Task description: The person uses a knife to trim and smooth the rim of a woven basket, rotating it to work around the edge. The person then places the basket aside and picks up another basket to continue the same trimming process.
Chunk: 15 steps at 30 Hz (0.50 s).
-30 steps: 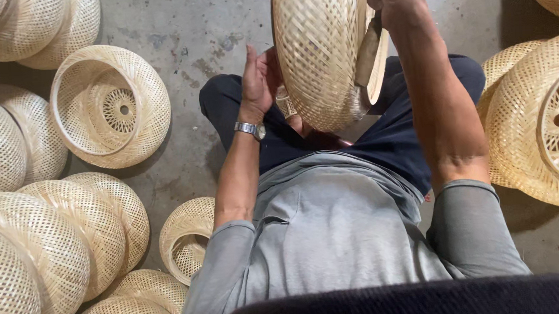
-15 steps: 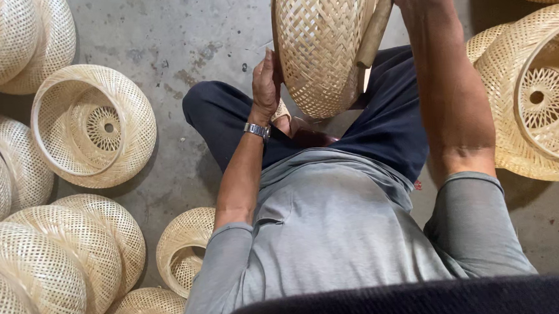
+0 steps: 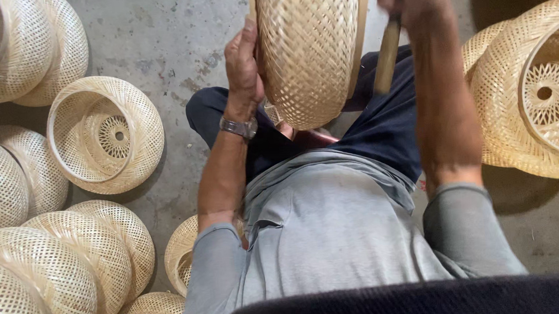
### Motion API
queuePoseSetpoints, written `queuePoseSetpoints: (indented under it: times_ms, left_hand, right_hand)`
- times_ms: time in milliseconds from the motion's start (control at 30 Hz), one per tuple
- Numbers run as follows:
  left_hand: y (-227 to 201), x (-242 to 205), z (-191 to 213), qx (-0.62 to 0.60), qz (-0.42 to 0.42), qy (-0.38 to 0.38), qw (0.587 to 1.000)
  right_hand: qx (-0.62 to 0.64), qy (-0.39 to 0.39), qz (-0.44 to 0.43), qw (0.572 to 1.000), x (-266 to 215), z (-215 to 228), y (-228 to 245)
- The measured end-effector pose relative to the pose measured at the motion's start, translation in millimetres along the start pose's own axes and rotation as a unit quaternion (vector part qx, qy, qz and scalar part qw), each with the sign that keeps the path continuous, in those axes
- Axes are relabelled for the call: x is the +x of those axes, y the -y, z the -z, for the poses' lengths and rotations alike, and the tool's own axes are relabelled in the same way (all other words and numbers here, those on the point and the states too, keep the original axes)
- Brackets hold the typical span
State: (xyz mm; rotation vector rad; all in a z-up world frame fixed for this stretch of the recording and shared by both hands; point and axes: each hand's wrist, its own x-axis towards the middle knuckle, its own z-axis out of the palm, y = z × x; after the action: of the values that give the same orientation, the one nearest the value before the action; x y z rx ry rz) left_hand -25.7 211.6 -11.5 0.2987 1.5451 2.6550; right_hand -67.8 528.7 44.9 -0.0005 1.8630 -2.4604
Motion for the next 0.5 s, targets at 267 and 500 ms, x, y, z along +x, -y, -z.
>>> queuePoseSetpoints:
  times_ms: [267, 500]
  left_hand:
    - [-35.6, 40.1, 7.1, -0.014, 0.029, 0.013, 0.999]
    - [-41.0, 59.5, 27.2, -0.010, 0.017, 0.004, 1.000]
  right_hand:
    - [0.013, 0.022, -0.073, 0.997, -82.0, -40.2, -60.4]
    - [0.057, 0.042, -0.013, 0.997, -81.8, -57.8, -69.1]
